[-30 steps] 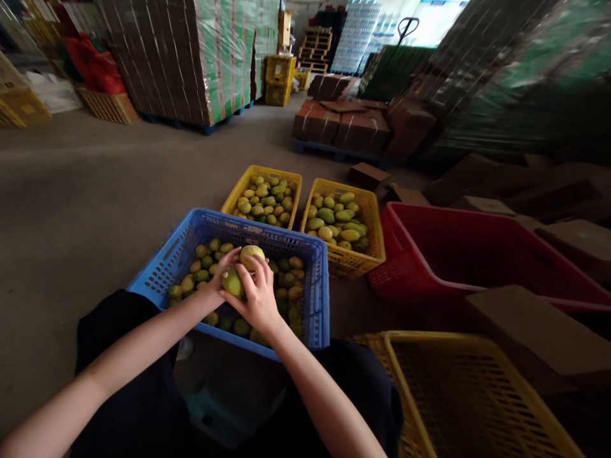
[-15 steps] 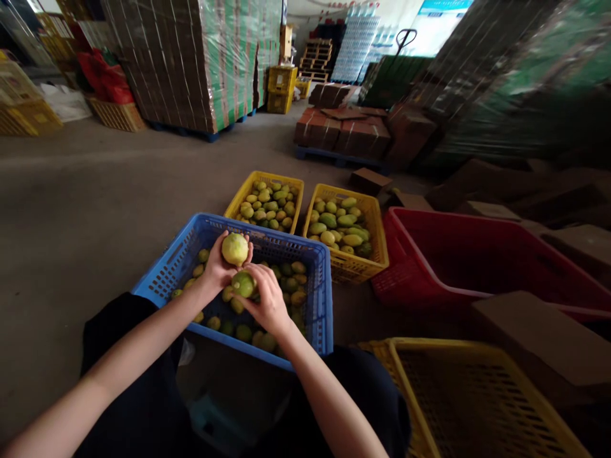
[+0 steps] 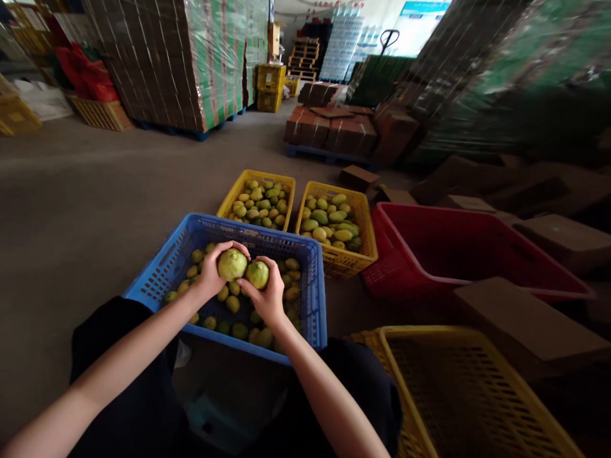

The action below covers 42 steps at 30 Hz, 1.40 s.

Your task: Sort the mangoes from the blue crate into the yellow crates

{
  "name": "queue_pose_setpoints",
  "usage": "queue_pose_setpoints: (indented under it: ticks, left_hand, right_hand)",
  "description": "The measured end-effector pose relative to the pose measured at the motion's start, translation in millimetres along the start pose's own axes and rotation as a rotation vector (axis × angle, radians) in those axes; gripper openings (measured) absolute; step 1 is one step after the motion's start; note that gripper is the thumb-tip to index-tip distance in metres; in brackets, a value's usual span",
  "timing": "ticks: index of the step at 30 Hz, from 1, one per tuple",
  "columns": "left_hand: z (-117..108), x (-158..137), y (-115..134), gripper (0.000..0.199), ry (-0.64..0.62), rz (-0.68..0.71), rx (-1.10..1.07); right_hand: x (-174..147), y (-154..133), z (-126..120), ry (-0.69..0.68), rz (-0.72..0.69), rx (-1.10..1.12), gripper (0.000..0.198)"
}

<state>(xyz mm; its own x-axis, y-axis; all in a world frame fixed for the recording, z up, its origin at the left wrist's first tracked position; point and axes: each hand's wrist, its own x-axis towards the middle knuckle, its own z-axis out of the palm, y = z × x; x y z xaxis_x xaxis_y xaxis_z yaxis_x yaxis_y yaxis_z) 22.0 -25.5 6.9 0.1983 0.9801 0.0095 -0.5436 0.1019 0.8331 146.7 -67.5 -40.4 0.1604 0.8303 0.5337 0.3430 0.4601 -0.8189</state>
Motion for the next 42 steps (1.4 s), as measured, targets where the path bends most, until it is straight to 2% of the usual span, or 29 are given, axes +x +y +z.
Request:
queue_pose_setpoints:
  ticks: [8, 12, 17, 20, 22, 25, 28, 30, 33, 37, 42]
  left_hand:
    - [-4, -5, 18, 0.027, -0.134, 0.230, 0.218]
    - [-4, -10, 18, 0.025, -0.044, 0.252, 0.246]
    - [-1, -17, 15, 0.026, 0.124, 0.072, 0.161]
    - [-1, -20, 13, 0.026, 0.197, -0.127, 0.097]
    - [-1, -23, 12, 0.020, 0.215, -0.270, 0.023]
    - [-1, -26, 11, 0.015, 0.226, -0.415, -0.077]
    - [2, -27, 10, 0.018, 0.245, -0.527, -0.112]
    - [6, -28, 9, 0.020, 0.263, -0.592, -0.101]
    - [11, -27, 3, 0.017, 0.277, -0.637, -0.070]
    - [13, -24, -5, 0.017, 0.298, -0.643, -0.052]
    - [10, -17, -7, 0.018, 0.419, -0.629, -0.036]
  right_hand:
    - [2, -14, -2, -0.039, -0.125, -0.103, 0.044]
    - [-3, -22, -3, -0.045, -0.157, -0.142, 0.043]
    - [-11, -28, -1, -0.040, -0.116, -0.117, 0.038]
    - [-14, -31, 1, -0.034, 0.053, -0.065, 0.034]
    - [-16, -32, 3, -0.028, 0.198, -0.030, 0.034]
    - [-19, -33, 3, 0.032, 0.377, 0.007, 0.036]
    - [-24, -31, 1, 0.103, 0.500, 0.041, 0.035]
    - [-28, -29, -2, 0.131, 0.531, 0.067, 0.036]
    - [-31, -22, -8, 0.160, 0.541, 0.115, 0.038]
    - [-26, -13, -9, 0.144, 0.637, 0.158, 0.036]
    - [-18, -7, -4, 0.132, 0.682, 0.168, 0.033]
